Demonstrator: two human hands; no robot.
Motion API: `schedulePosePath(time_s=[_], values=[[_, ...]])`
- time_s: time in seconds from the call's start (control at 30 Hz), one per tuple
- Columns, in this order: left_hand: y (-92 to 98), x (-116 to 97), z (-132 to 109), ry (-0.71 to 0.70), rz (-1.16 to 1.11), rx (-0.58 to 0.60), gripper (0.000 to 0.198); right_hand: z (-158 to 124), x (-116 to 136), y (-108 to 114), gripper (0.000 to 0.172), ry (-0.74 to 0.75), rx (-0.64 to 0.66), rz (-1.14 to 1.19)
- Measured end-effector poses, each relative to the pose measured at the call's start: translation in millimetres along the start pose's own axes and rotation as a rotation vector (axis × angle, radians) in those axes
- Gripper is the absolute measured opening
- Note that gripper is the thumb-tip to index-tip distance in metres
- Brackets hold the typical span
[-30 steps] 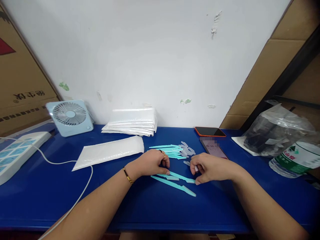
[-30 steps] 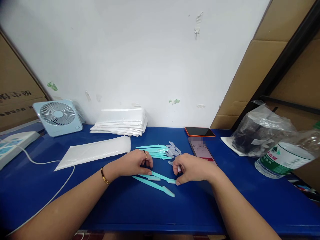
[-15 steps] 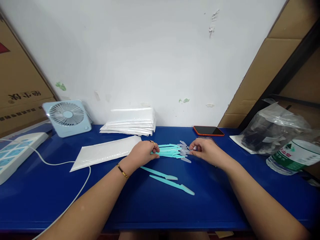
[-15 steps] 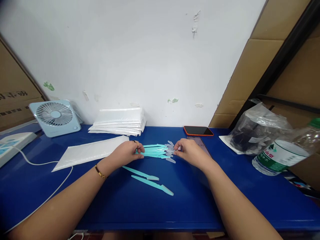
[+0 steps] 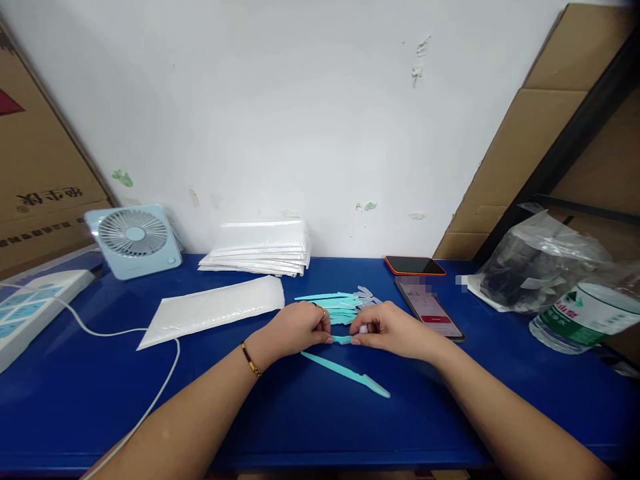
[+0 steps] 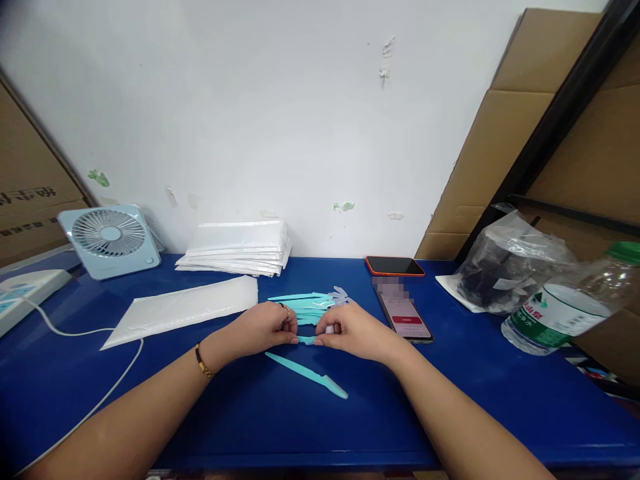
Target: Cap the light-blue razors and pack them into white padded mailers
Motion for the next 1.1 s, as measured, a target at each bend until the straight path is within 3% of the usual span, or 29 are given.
schedulePosePath(time_s=[0.2,0.33,0.43,0.6,0.7,0.77,0.83,0.9,1.03,1.1], values=[[7.4,-3.9,5.9,-0.02,0.102,-0.126,0.015,3.6,-6.3,8.3,0.02,-0.028,-0.142,-0.001],[9.3,-8.6,6.9,-0.05,0.094,-0.167,0.016,2.9,-5.4,5.8,0.02,-0.03,-0.106,0.023],[10.2,-2.7,7.8,-0.026,0.095,-0.2,0.019,-0.6,-11.6,15.7,0.021,-0.036,-0.139,0.018],[8.5,10.4,9.9,0.036,0.103,-0.182,0.019,-4.4,-33.3,44.4,0.026,-0.12,-0.291,-0.057],[13.3,0.9,4.8,0.01,0.084,-0.21,0.019,-3.8,-37.0,52.3,0.026,-0.12,-0.346,-0.109],[12.1,-13.6,-0.8,-0.07,0.038,-0.143,0.026,-4.5,-37.9,54.1,0.026,-0.12,-0.362,-0.084],[6.5,-28.6,-6.7,-0.16,0.015,-0.03,0.031,-6.0,-37.7,52.3,0.027,-0.121,-0.333,-0.023],[1.5,-35.5,-9.9,-0.178,0.034,0.025,0.024,-7.6,-34.3,46.7,0.026,-0.11,-0.262,0.03],[-0.3,-24.5,-5.8,-0.053,0.058,-0.03,0.016,-8.9,-18.1,24.7,0.027,-0.052,-0.043,0.114],[2.1,-14.5,-2.9,0.019,0.027,-0.066,0.018,-8.1,-11.3,15.7,0.027,-0.04,-0.002,0.139]])
Point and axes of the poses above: each hand's wrist, its own z-axis towards the middle knuckle, its own y-axis out of the back of the hand, x = y × z, the point moved 6 cm from there along z, towards the middle knuckle, and after that the axes turned 8 degrees about z, right-handed, at the moved point
